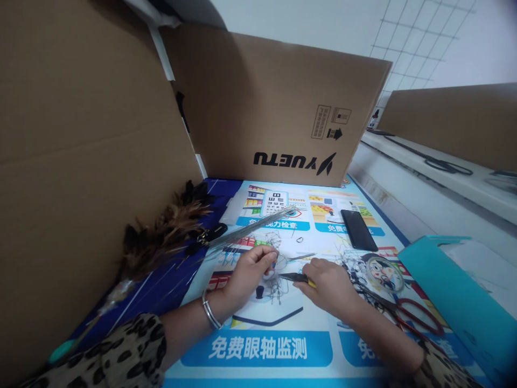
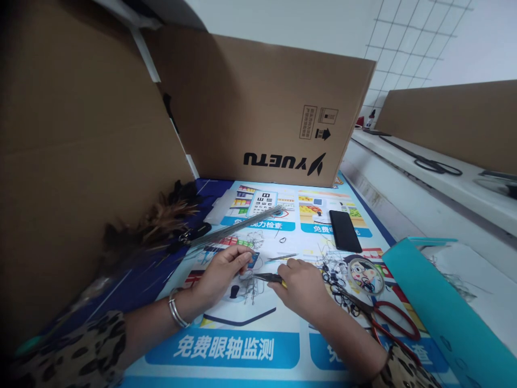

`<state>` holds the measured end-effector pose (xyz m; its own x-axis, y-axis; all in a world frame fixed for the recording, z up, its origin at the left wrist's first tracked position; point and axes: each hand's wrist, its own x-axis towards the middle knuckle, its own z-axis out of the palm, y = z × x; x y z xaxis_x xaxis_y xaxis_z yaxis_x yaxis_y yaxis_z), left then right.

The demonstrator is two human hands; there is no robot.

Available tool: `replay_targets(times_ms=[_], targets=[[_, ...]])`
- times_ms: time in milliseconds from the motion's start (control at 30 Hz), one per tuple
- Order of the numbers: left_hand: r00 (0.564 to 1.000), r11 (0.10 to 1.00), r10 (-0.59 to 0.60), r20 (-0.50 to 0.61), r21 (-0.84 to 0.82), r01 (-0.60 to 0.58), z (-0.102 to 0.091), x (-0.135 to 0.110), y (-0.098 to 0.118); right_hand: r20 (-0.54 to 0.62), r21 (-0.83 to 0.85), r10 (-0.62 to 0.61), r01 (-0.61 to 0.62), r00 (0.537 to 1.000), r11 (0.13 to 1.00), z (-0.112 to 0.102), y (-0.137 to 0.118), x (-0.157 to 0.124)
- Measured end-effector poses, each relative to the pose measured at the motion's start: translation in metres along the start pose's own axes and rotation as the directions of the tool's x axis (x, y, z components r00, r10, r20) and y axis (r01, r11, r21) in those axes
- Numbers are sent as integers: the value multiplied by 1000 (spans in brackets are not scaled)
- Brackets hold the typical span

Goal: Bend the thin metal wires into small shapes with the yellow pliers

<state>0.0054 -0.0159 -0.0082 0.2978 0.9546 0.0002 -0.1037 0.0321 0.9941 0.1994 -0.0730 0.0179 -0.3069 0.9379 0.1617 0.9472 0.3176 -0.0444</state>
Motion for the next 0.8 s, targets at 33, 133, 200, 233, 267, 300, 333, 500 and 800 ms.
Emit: replay_targets(times_ms=[33,133,200,233,267,300,333,500,800], targets=[[1000,1000,-3,4,-19,3,0,0,0,4,18,9,-9,1000,1000,1,1,0],[1000,998,-4,9,-68,4,0,0,0,3,93,78,-78,997,993,3,3,2],[1000,996,0,8,-85,1,0,0,-1,6,151,122,-122,992,981,3,3,2],[1000,996,2,9,-88,-1,0,0,-1,9,176,136,-136,991,975,3,3,3],[1000,996,3,12,-88,-2,0,-1,-1,11,196,147,-146,989,970,3,2,3],[1000,996,3,16,-84,-2,0,-1,-2,12,210,154,-153,988,966,3,2,3],[1000,997,3,19,-78,-2,0,-2,-2,12,220,161,-159,987,962,2,1,3],[999,998,1,34,-64,1,1,-3,-4,17,240,168,-167,986,956,2,0,2],[998,998,7,59,-69,-3,2,-4,0,-13,242,149,-142,989,960,6,2,2]])
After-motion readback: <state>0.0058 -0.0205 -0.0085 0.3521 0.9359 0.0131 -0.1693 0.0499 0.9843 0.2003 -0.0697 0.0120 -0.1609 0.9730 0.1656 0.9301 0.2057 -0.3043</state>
